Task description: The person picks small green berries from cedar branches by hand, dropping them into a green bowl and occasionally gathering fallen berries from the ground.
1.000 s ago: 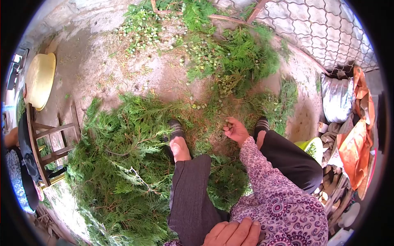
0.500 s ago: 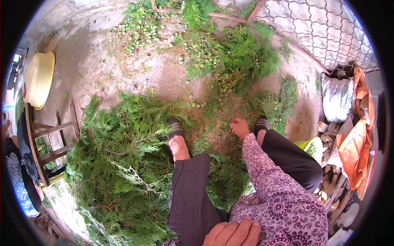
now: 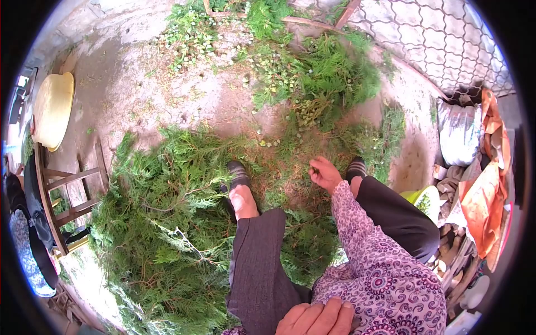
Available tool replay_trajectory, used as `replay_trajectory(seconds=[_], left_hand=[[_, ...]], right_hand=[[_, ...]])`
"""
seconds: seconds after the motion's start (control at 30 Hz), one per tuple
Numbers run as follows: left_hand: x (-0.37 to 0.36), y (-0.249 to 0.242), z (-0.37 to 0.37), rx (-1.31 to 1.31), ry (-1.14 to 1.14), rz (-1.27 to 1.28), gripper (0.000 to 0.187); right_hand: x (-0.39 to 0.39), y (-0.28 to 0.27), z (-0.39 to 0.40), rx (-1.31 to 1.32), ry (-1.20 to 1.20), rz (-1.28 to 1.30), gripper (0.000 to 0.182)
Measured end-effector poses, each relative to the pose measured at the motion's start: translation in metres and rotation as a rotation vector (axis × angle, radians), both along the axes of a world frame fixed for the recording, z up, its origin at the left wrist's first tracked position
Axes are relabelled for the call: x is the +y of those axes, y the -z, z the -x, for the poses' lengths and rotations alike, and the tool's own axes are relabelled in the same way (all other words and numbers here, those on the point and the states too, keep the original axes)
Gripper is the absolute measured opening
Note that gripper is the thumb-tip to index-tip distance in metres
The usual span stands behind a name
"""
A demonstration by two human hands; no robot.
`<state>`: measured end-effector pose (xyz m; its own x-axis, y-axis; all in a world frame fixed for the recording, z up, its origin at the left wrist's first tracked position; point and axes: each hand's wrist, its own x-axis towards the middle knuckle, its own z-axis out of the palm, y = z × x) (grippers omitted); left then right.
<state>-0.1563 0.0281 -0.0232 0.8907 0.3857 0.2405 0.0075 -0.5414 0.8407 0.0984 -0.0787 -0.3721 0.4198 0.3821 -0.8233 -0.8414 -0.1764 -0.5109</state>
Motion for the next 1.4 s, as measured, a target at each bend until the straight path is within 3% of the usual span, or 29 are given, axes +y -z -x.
replay_trajectory(seconds=[0.07,0.13,0.27,0.33,0.37,0.47,0.53,0.57,0.63,0.77,0.87,0.93,1.0,1.07,1.1,1.17,1.2,1.27,1.4], left_hand=[[0.001,0.000,0.000,0.005,0.005,0.003,0.023],[0.001,0.000,0.001,0.023,0.012,-0.002,0.024],[0.001,-0.002,-0.001,0.035,0.002,0.002,0.024],[0.002,-0.002,-0.001,0.035,0.003,-0.001,0.024],[0.002,-0.002,-0.001,0.037,0.004,-0.001,0.024],[0.002,-0.001,-0.001,0.023,-0.005,-0.013,0.024],[0.003,0.001,0.000,-0.001,-0.016,-0.021,0.024],[0.003,0.001,0.000,-0.002,-0.019,-0.022,0.024],[0.003,0.002,0.001,-0.001,-0.011,-0.025,0.024],[0.004,0.001,0.003,0.001,0.003,-0.015,0.024],[0.003,0.001,0.002,0.006,0.009,-0.004,0.024],[0.002,0.003,0.003,0.007,0.000,-0.035,0.024],[0.001,0.003,0.002,0.013,-0.010,-0.031,0.024],[0.001,0.002,0.001,0.022,-0.021,-0.021,0.024],[0.001,0.002,0.001,0.026,-0.027,-0.016,0.024],[0.001,0.002,0.000,0.030,-0.033,-0.013,0.024],[0.001,0.003,0.001,0.029,-0.026,-0.021,0.024],[0.001,0.003,0.001,0.028,-0.018,-0.030,0.025],[0.002,0.001,0.000,0.035,-0.019,-0.035,0.025]], right_hand=[[0.017,0.005,-0.008,-0.114,-0.045,-0.003,0.008],[0.033,0.008,-0.012,-0.376,-0.265,0.232,0.010],[0.052,0.027,-0.005,-0.441,-0.257,0.361,0.013],[0.057,0.025,0.001,-0.812,-0.472,0.575,0.017],[0.055,0.035,0.000,-0.810,-0.473,0.575,0.017],[0.041,0.058,-0.009,-0.717,-0.446,0.500,0.019],[0.027,0.052,-0.015,-0.073,-0.069,-0.167,0.019],[0.021,0.042,-0.014,-0.074,-0.072,-0.167,0.019],[0.015,0.008,-0.009,0.281,0.141,-0.441,0.011],[0.019,-0.006,-0.013,0.345,0.278,-0.267,0.007],[0.026,0.025,-0.037,0.233,0.337,-0.212,0.006],[0.041,0.024,-0.045,-0.097,0.129,-0.080,0.007],[0.058,0.013,-0.044,-0.150,0.089,0.005,0.009],[0.068,0.012,-0.044,-0.457,-0.259,0.255,0.016],[0.072,0.011,-0.042,-0.455,-0.259,0.255,0.016],[0.080,0.011,-0.039,-0.839,-0.573,0.565,0.025],[0.081,0.014,-0.038,-0.838,-0.573,0.564,0.025],[0.081,0.021,-0.037,-1.273,-0.788,0.735,0.028],[0.078,0.028,-0.043,-1.285,-0.775,0.676,0.026]])
